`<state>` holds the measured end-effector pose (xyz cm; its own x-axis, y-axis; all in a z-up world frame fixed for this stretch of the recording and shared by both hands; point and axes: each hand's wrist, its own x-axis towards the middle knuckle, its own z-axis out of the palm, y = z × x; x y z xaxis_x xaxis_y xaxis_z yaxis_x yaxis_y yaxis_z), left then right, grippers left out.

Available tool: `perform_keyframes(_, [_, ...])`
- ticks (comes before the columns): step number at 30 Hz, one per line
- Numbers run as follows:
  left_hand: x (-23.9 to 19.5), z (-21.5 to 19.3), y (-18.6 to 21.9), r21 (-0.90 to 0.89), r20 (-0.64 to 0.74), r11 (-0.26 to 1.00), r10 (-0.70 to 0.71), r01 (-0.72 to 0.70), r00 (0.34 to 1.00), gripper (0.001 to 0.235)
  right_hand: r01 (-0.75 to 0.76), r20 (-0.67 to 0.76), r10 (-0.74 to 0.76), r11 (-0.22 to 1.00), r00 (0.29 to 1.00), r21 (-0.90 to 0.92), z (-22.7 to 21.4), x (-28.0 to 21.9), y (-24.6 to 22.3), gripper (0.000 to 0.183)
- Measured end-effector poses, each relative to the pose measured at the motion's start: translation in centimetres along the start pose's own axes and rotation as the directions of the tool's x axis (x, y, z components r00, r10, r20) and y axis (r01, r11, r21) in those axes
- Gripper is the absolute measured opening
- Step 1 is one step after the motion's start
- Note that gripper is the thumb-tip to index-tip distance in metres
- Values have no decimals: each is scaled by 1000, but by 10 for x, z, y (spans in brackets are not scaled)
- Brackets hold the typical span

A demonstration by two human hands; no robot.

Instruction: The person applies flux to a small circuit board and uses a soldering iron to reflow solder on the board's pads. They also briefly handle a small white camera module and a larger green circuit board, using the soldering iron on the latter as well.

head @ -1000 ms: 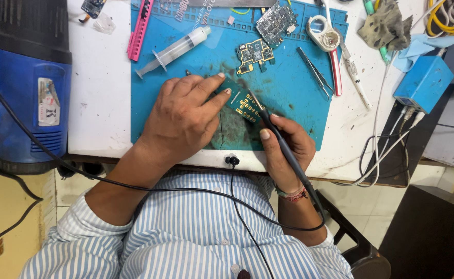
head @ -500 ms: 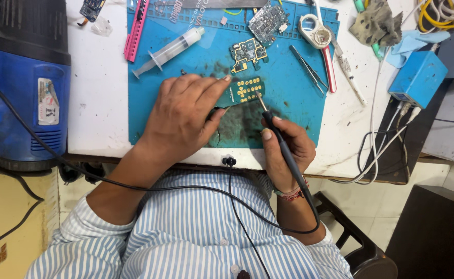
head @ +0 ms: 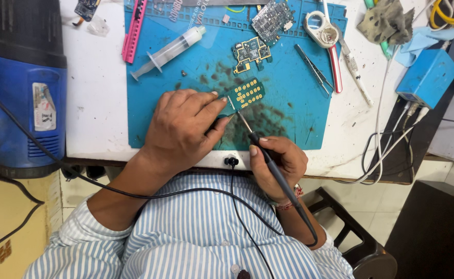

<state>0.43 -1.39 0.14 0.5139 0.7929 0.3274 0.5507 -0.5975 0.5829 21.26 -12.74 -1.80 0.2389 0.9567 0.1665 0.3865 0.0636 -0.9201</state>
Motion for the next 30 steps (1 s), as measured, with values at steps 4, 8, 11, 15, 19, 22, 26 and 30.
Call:
perform_keyframes(4, [0, 1, -2, -19, 3, 1000, -2, 2, 1000, 26, -52, 4, 52, 996, 999, 71, -1, 0, -1, 17])
perform_keyframes(8, [0, 1, -3, -20, 0, 1000, 6, -6, 1000, 25, -32, 26, 31, 999, 999, 29, 0, 3, -2, 17])
perform_keyframes(11, [0, 1, -3, -27, 0, 1000, 8, -8, 1000, 24, -19, 41, 19, 1000, 999, 4, 0, 5, -5, 17])
perform_keyframes(15, [0, 2, -4, -18, 4, 1000, 15, -15, 1000, 24, -20, 40, 21, 1000, 999, -18, 1, 7, -6, 17])
perform_keyframes(19, [-1, 3, -4, -17, 6, 1000, 18, -18, 1000, 23, 26, 48, -24, 999, 999, -35, 1, 8, -6, 17])
perform_keyframes(22, [-1, 3, -4, -20, 3, 1000, 15, -15, 1000, 23, -14, 31, 15, 1000, 999, -22, 1, 6, -8, 17])
perform_keyframes(26, [-1, 3, -4, -20, 2, 1000, 17, -17, 1000, 23, 25, 59, -22, 999, 998, -46, -1, 9, -7, 18])
perform_keyframes(30, [-1, 3, -4, -24, 3, 1000, 14, -14, 1000, 23, 22, 49, -21, 1000, 999, -12, 1, 9, -8, 18])
